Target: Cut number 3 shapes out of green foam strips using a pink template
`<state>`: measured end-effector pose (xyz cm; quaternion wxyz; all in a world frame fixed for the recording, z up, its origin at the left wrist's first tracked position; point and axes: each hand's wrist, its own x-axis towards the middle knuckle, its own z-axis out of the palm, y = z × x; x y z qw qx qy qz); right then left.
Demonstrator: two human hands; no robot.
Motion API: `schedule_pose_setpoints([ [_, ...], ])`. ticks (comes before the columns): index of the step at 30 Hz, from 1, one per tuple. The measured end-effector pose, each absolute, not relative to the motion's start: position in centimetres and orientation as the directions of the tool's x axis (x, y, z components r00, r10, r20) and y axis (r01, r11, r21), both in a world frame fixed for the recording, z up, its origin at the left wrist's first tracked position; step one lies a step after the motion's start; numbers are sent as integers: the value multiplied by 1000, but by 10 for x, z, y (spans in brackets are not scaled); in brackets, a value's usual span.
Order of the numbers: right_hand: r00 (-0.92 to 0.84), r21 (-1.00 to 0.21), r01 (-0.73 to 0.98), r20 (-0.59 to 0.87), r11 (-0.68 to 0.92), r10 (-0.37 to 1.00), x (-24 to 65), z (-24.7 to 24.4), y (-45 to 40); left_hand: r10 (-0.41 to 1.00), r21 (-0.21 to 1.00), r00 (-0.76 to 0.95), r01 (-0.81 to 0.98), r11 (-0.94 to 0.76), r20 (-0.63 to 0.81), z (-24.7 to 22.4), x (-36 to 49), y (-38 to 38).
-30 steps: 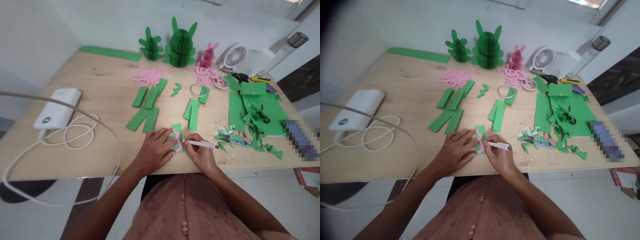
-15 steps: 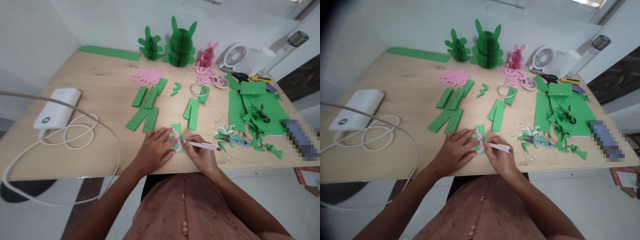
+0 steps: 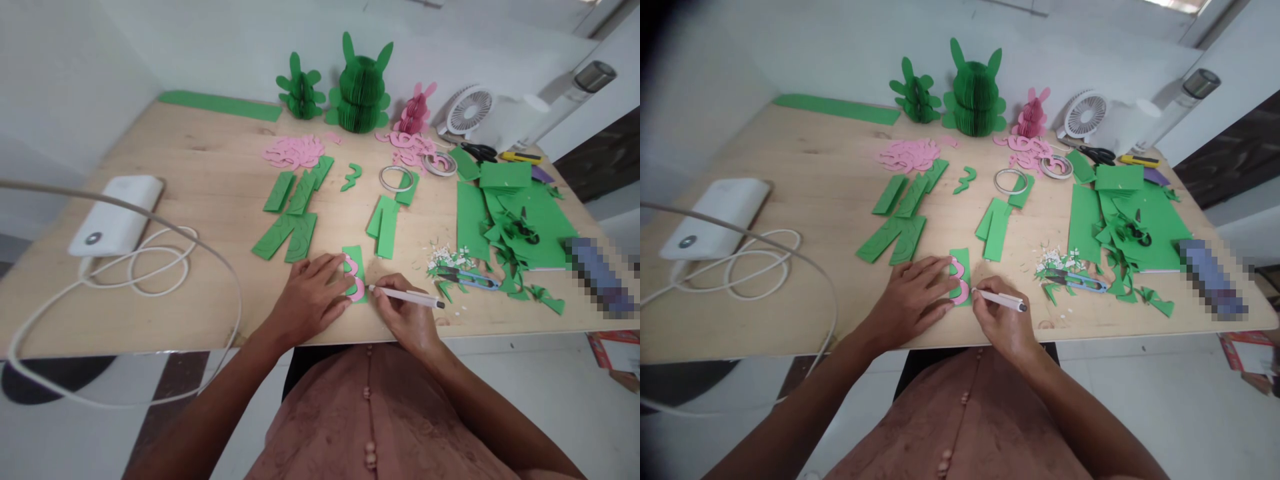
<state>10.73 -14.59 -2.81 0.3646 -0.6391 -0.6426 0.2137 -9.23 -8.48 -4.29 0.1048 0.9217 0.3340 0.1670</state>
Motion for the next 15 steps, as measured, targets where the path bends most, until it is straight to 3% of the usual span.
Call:
schedule_pose_setpoints([
  [15, 95, -744, 664, 189, 79, 977, 104, -24, -155, 646, 293, 724, 581, -760, 240, -42, -92, -85],
])
